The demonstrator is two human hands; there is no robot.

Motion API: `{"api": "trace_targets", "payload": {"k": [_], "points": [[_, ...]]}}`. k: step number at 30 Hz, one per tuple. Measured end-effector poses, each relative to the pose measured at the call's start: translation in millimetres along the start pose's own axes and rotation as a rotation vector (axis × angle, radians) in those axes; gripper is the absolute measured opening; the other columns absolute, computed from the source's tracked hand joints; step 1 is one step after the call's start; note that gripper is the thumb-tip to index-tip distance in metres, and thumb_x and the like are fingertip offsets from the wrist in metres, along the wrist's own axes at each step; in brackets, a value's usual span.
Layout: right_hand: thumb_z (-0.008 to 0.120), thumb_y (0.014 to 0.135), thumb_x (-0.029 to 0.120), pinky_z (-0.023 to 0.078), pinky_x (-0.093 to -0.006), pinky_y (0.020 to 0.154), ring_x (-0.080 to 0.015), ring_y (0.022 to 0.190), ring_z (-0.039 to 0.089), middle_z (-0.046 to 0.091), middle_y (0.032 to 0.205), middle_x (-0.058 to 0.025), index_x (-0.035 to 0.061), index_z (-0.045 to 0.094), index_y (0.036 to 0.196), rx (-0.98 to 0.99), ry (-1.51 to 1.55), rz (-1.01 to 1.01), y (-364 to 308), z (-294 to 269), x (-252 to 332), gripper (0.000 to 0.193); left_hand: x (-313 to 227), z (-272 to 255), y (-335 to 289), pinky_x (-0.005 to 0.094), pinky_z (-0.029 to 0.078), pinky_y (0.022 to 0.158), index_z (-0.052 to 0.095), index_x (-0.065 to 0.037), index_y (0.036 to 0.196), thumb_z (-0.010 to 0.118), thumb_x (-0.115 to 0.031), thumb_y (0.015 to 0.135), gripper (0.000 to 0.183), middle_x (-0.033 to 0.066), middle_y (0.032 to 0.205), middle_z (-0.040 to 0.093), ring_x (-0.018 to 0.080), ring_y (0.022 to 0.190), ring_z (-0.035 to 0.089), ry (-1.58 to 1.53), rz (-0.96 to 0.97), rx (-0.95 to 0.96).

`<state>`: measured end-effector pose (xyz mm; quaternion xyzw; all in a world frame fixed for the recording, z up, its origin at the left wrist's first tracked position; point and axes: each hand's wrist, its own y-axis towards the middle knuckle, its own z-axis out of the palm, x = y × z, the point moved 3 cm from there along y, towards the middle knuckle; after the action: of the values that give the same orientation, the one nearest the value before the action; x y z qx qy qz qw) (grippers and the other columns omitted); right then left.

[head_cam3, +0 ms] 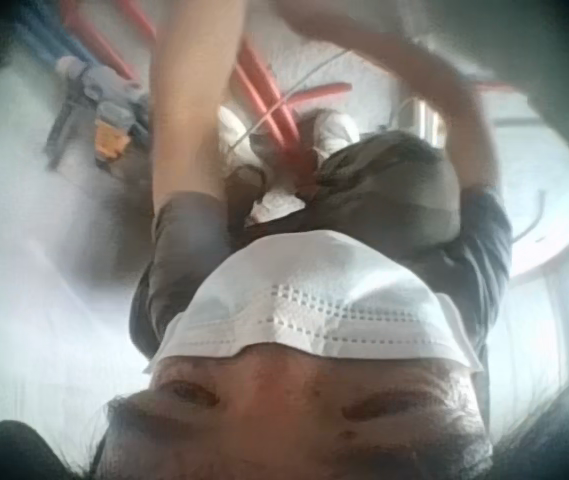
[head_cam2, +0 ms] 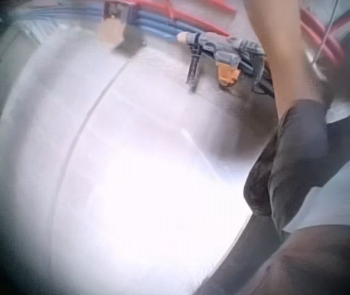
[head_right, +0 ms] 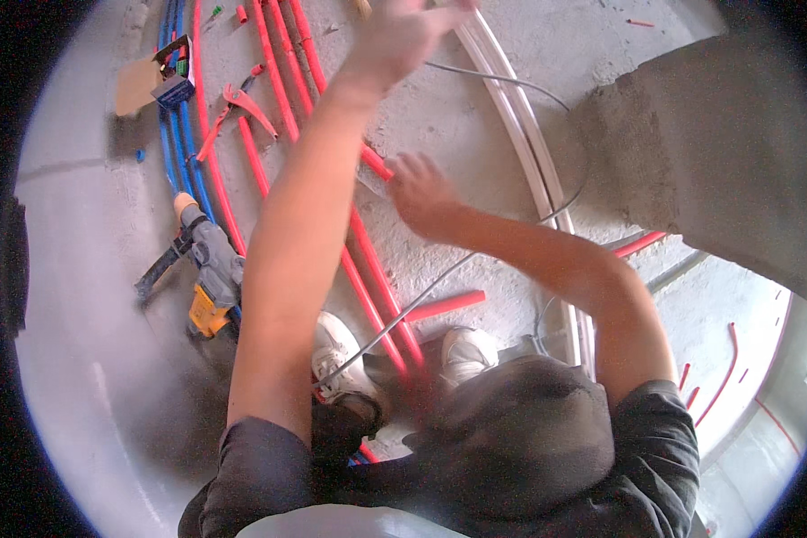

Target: The person cuts red plastic pipes with a power saw, aligns them on the floor, and secures them with metal ties using a hammer. The person also uses a pipe cutter to trim pipe ends.

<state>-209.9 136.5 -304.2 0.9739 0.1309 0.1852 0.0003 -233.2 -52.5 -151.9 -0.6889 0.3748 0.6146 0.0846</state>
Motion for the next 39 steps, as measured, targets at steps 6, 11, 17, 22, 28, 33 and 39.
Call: {"api": "trace_targets", "payload": {"k": [6,11,17,22,28,33,39], "points": [[0.056,0.107,0.023,0.054,-0.0495,0.076,-0.0364,0.091,0.07,0.072,0.098,-0.0166,0.0035,0.063,0.128,-0.124,-0.02,0.465,17.1,-128.9,-165.8,0.03,117.1,-108.9,-166.8,0.0462,0.042,0.117,0.074,0.001,0.125,0.081,-0.027,0.092,0.044,0.015,0.137,0.07,0.0282,0.135,0.059,0.627,-0.52,0.046],[0.062,0.107,0.027,0.055,-0.0499,0.088,-0.0331,0.106,0.069,0.073,0.117,-0.0133,0.0094,0.065,0.142,0.013,0.002,0.21,13.8,-103.0,-108.1,0.04,120.5,-69.5,-248.0,0.0644,0.023,0.129,0.067,-0.002,0.14,0.076,-0.028,0.09,0.057,0.0193,0.161,0.052,0.0454,0.155,0.032,1.132,-0.288,0.157],[0.066,0.094,0.012,0.054,-0.0458,0.105,-0.029,0.123,0.065,0.069,0.131,-0.0097,0.0076,0.069,0.131,0.406,-0.018,-0.268,-74.7,-10.9,6.3,0.038,117.0,-42.2,-237.2,0.0713,0.029,0.116,0.069,-0.004,0.133,0.075,-0.028,0.091,0.049,0.0099,0.142,0.064,0.0404,0.147,0.041,1.085,-0.335,0.181],[0.065,0.089,0.009,0.055,-0.0436,0.103,-0.0331,0.116,0.065,0.068,0.122,-0.0126,0.0057,0.07,0.113,0.423,-0.022,-0.45,-88.0,15.6,-0.8,0.025,113.7,-65.3,-244.7,0.0564,0.044,0.107,0.077,-0.004,0.115,0.079,-0.026,0.088,0.035,0.0103,0.119,0.072,0.0357,0.127,0.056,0.932,-0.196,-0.069],[0.063,0.098,0.019,0.055,-0.0468,0.105,-0.0293,0.114,0.065,0.062,0.125,-0.0125,0.0078,0.058,0.128,-0.03,-0.043,0.034,-28.3,-53.6,-165.4,0.032,71.9,-38.4,-279.0,0.0498,0.05,0.096,0.077,-0.006,0.104,0.074,-0.017,0.084,0.023,0.0093,0.112,0.069,0.0317,0.119,0.06,0.91,-0.061,0.377],[0.062,0.106,0.026,0.054,-0.0464,0.112,-0.0274,0.125,0.062,0.06,0.142,-0.0098,0.0101,0.053,0.151,0.046,-1.304,0.381,2.6,-143.6,-300.7,0.048,95.7,-20.4,-289.2,0.0492,0.049,0.088,0.07,-0.008,0.09,0.065,-0.009,0.083,0.008,0.0096,0.1,0.066,0.032,0.112,0.062,0.876,0.115,0.401],[0.065,0.092,0.018,0.054,-0.0425,0.108,-0.032,0.131,0.064,0.072,0.132,-0.0126,0.0069,0.076,0.122,0.306,-0.063,-0.027,16.1,-15.2,-12.3,0.033,46.4,-45.2,-129.3,0.0531,0.053,0.092,0.073,0.0,0.117,0.07,-0.013,0.084,0.036,0.0193,0.104,0.074,0.0414,0.106,0.068,0.195,-0.212,-0.091]]}}
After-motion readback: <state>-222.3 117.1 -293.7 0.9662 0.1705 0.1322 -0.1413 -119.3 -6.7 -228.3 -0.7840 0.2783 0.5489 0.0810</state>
